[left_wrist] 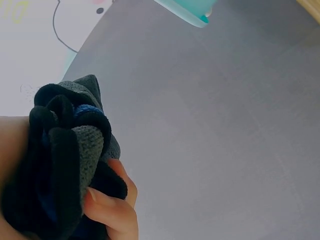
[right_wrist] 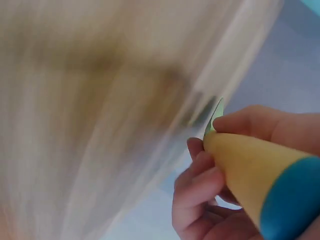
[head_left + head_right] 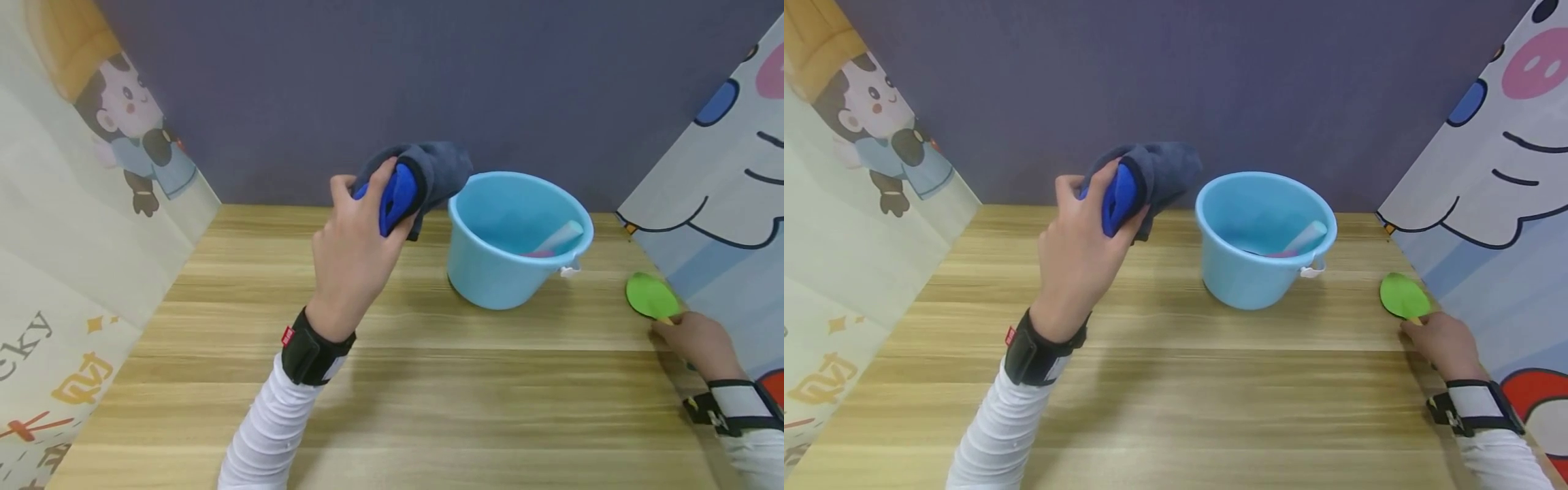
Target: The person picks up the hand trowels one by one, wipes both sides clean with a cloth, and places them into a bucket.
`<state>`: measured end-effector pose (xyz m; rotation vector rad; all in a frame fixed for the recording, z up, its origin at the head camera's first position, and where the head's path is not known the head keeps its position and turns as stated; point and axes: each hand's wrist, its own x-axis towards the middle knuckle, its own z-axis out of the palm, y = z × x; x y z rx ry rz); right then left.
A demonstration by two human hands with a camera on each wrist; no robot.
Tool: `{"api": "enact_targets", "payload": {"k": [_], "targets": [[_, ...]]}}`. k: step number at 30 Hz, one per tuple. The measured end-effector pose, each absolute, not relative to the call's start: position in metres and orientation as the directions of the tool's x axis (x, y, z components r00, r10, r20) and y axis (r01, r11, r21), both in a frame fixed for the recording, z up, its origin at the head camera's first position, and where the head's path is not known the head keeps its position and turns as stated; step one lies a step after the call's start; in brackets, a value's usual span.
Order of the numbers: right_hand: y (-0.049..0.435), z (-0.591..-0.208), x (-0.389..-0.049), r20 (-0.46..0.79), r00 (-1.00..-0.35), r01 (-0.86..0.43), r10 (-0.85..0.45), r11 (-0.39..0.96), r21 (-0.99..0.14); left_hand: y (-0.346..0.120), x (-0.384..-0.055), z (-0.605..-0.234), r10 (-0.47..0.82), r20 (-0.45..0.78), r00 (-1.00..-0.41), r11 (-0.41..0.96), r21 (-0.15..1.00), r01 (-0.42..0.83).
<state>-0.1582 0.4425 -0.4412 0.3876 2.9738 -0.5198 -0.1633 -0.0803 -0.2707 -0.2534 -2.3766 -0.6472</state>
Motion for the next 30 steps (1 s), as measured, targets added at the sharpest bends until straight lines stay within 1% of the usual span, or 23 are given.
{"api": "enact_targets", "payload": {"k": [4, 7, 10, 12, 18, 20, 25, 30], "targets": [[0.427, -0.433, -0.151, -0.063, -0.958, 0.283, 0.279, 0.896, -0.343, -0.08, -0.162, -0.27, 0.024, 0.637, -0.771, 0.858, 0.382, 0.342], [0.41, -0.422, -0.142, -0.006, -0.957, 0.266, 0.289, 0.872, -0.41, -0.079, -0.162, -0.27, 0.023, 0.637, -0.771, 0.856, 0.386, 0.345], [0.389, -0.407, -0.132, 0.019, -0.955, 0.249, 0.295, 0.838, -0.486, -0.08, -0.162, -0.271, 0.016, 0.644, -0.765, 0.854, 0.389, 0.345], [0.375, -0.398, -0.126, 0.044, -0.952, 0.238, 0.303, 0.822, -0.518, -0.08, -0.162, -0.271, 0.014, 0.649, -0.761, 0.854, 0.388, 0.346], [0.339, -0.368, -0.111, 0.122, -0.938, 0.203, 0.323, 0.802, -0.563, -0.08, -0.16, -0.27, 0.018, 0.653, -0.757, 0.856, 0.381, 0.349], [0.328, -0.358, -0.108, 0.138, -0.935, 0.198, 0.326, 0.804, -0.56, -0.08, -0.16, -0.269, 0.017, 0.652, -0.758, 0.855, 0.384, 0.349], [0.298, -0.333, -0.105, 0.162, -0.945, 0.161, 0.283, 0.837, -0.524, -0.081, -0.159, -0.27, 0.011, 0.658, -0.753, 0.851, 0.389, 0.352], [0.272, -0.321, -0.108, 0.188, -0.97, 0.031, 0.152, 0.849, -0.527, -0.081, -0.158, -0.27, 0.014, 0.665, -0.747, 0.853, 0.381, 0.356]]}}
